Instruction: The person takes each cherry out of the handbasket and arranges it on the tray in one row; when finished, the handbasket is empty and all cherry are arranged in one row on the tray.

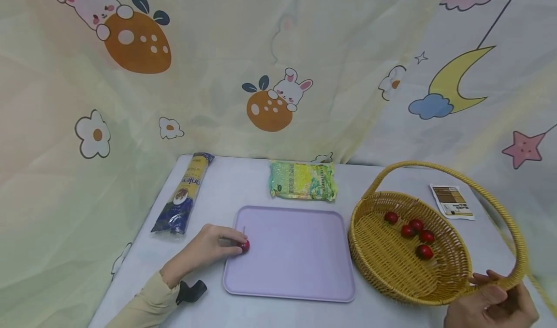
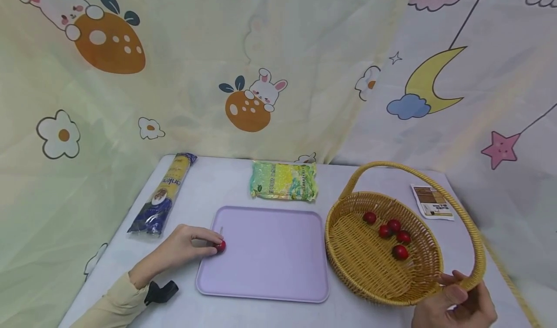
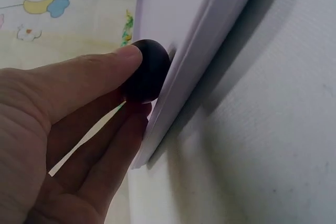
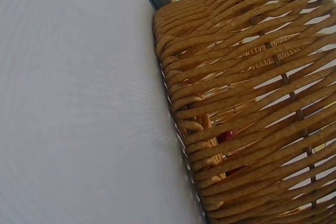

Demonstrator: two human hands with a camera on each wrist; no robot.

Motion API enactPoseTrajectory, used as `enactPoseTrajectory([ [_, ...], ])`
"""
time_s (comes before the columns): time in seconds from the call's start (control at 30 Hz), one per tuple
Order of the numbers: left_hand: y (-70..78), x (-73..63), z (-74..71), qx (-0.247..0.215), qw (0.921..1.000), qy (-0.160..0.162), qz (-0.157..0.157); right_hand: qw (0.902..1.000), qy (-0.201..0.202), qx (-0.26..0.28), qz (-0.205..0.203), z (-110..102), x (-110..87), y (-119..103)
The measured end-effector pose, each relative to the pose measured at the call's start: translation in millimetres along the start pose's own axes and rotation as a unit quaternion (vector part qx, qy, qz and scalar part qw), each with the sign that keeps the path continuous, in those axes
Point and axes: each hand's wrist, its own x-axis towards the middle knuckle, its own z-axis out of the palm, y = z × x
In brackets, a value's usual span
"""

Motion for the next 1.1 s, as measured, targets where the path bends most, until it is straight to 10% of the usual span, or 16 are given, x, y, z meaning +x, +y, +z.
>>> enactPoseTrajectory([
  [0.27, 10.8, 3.7, -7.6, 0.06, 0.9981, -0.006, 0.011, 0.9997, 0.006, 0.008, 0.021, -1, 1.1, 2],
  [0.57, 59.5, 25.2, -20.8, 0.069, 0.996, 0.025, 0.05, 0.9982, -0.002, 0.06, 0.006, -3, -0.7, -18],
  [0.9, 107.4, 93.1, 18.2, 0.005, 0.9898, -0.011, 0.142, 0.9987, -0.004, 0.047, -0.022, -1, 3.6, -14],
  [1.1, 131.3, 136.4, 48.8, -0.055, 0.9889, -0.048, 0.13, 0.9972, 0.011, 0.073, -0.015, 0, 2.7, -15],
])
